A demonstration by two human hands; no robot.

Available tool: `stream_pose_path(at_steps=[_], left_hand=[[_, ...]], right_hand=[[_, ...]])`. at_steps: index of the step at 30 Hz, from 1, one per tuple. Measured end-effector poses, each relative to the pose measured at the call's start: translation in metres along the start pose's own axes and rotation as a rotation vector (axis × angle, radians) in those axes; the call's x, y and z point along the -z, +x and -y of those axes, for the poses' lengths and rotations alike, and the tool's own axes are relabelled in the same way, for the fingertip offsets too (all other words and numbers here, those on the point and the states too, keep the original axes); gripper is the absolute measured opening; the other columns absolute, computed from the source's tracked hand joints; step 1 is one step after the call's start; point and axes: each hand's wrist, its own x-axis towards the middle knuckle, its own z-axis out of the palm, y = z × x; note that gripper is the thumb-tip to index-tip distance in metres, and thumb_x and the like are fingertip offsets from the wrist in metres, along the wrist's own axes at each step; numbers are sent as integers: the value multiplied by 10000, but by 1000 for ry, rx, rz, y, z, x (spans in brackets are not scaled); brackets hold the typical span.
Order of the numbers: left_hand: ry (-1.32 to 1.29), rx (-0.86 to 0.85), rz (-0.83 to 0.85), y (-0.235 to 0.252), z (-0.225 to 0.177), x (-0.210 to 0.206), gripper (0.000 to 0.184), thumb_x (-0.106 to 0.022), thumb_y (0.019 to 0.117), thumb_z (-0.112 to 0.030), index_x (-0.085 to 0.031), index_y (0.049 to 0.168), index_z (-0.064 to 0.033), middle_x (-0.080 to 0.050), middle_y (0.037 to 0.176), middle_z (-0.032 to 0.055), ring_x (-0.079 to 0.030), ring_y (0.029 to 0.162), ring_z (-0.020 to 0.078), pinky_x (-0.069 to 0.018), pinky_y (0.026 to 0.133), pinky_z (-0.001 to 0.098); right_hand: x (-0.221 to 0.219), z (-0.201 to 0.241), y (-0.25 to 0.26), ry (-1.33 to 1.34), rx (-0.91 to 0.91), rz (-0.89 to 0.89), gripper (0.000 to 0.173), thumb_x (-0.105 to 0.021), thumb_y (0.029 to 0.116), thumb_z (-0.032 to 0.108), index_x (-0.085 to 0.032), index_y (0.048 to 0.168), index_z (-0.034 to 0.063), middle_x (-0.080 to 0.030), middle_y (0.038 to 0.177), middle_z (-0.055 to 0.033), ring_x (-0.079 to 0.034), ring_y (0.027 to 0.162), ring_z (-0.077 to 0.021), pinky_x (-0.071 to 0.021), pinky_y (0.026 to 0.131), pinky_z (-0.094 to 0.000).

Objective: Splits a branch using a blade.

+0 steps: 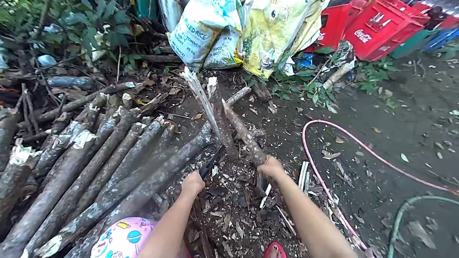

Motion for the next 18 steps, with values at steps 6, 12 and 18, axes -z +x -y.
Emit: stream_pose_path(at_steps=[6,12,18], left_hand=[[34,-40,1,-2,-20,-1,540,-671,942,-211,-531,1440,-54,-622,1378,220,-618,1277,380,-517,1019,589],[23,-72,0,14,-39,-8,534,-653,954,-194,-517,1453,-61,-631,1369,214,-625,1271,379,-520,1017,586],[81,-66,37,21,-20,-38,501,-644,963,-206,-549,1422,-31,-632,1355,242,-626,1250,416,-524,994,609]], right_hand=[[111,42,-41,446,373,-479,678,-846,738,57,-538,1336,-34,-678,1076,-254,-691,928,-378,-569,813,-597],[119,46,-30,720,496,-823,832,-817,697,73,-420,1420,-29,-655,1117,-190,-705,904,-263,-618,776,-472],[-30,-65,51,-319,-157,49,725,-795,824,219,-490,1434,-27,-616,1339,-283,-621,1228,-453,-502,984,-664]])
